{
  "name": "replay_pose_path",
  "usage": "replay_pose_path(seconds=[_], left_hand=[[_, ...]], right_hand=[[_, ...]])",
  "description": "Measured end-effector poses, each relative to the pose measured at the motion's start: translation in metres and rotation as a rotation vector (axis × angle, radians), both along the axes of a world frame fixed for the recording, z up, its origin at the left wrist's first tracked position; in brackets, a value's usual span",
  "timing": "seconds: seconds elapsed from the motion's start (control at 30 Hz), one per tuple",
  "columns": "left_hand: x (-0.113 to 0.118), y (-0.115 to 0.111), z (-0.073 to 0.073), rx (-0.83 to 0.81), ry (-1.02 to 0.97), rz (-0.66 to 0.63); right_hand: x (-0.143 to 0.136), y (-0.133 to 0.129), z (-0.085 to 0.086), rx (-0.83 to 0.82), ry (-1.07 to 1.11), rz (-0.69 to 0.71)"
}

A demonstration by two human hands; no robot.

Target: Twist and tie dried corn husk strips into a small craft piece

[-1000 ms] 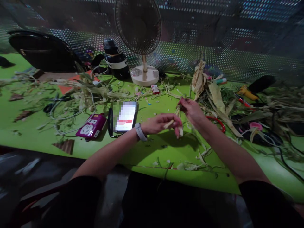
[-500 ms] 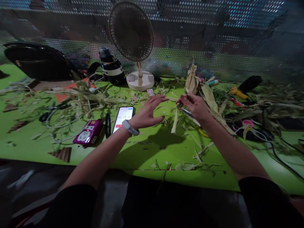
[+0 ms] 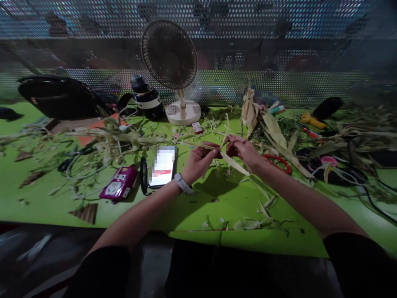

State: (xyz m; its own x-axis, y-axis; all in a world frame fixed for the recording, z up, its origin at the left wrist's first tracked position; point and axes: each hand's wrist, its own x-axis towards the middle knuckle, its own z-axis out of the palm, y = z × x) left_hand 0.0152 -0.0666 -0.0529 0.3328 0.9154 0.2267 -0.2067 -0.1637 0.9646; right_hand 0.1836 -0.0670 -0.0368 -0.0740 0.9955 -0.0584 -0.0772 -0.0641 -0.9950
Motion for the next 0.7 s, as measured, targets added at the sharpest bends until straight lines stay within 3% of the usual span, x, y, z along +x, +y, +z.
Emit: replay_pose_path(seconds=[0.1, 0.2, 0.4, 0.53, 0.7], left_hand=[[-0.001, 0.002, -0.005, -0.081, -0.013, 0.102], [-0.003, 0.003, -0.009, -0.120, 0.015, 0.164], [0.000, 0.002, -0.014, -0.225, -0.042, 0.264], [0.000, 0.006, -0.014, -0.300, -0.131, 0.161], [-0.004, 0.010, -0.014, -0.431, -0.272, -0.019]], right_hand=[[-0.001, -0.007, -0.006, -0.020, -0.112, -0.004], [-0.002, -0.012, -0.013, 0.007, -0.244, 0.099], [-0.007, -0.018, -0.025, 0.338, -0.604, 0.220], [-0.005, -0.019, -0.027, 0.416, -0.718, 0.239], [0.003, -0.016, -0.023, 0.329, -0.583, 0.264]])
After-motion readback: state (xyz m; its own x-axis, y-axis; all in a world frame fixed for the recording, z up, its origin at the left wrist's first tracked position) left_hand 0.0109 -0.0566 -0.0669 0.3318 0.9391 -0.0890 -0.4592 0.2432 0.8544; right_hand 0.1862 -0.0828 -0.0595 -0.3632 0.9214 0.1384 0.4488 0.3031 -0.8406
